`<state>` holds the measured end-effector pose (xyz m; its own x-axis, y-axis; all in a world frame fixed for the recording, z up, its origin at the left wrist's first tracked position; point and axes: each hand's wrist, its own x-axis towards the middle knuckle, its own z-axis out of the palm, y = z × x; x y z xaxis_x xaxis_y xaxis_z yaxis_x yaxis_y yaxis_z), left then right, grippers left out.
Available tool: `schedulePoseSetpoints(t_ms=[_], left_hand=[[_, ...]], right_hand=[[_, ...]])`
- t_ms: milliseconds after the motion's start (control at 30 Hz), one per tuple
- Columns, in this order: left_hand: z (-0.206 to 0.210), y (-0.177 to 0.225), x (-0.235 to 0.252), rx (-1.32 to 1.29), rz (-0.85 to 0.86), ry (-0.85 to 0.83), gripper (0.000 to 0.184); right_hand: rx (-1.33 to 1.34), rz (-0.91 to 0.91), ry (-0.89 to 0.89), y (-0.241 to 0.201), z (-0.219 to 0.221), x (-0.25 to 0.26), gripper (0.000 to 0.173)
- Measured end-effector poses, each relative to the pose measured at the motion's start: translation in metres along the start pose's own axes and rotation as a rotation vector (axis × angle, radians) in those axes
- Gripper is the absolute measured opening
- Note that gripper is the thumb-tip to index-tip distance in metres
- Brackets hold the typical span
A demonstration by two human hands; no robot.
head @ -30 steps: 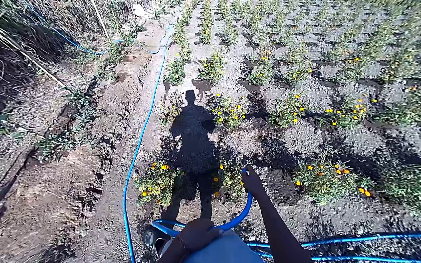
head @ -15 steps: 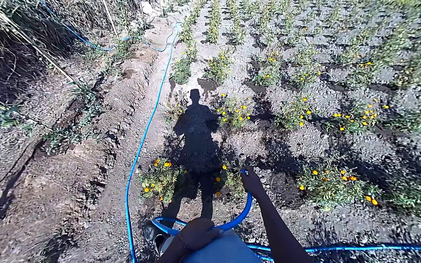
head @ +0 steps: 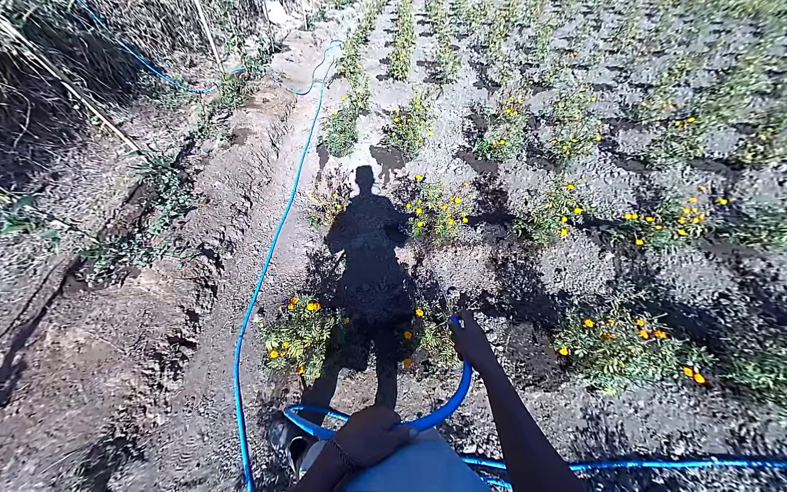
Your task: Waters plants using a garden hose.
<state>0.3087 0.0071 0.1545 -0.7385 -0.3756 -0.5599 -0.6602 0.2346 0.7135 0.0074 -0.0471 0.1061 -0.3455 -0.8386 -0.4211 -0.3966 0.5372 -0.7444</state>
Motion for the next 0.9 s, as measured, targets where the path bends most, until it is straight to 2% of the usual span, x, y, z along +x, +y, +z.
schedulePoseSetpoints(t_ms=[300, 533, 900], left_hand=[[-0.001, 0.001, 0.000, 0.006, 0.013, -0.017, 0.058], [-0.001, 0.000, 0.002, 0.020, -0.001, -0.018, 0.059], [0.000, 0.003, 0.006, 0.033, 0.035, -0.044, 0.058]], right_hand=[[-0.054, 0.065, -0.062, 0.002, 0.003, -0.002, 0.036], [0.040, 0.110, 0.077, 0.006, -0.002, -0.010, 0.038], [0.008, 0.086, 0.093, 0.013, -0.013, -0.019, 0.036]])
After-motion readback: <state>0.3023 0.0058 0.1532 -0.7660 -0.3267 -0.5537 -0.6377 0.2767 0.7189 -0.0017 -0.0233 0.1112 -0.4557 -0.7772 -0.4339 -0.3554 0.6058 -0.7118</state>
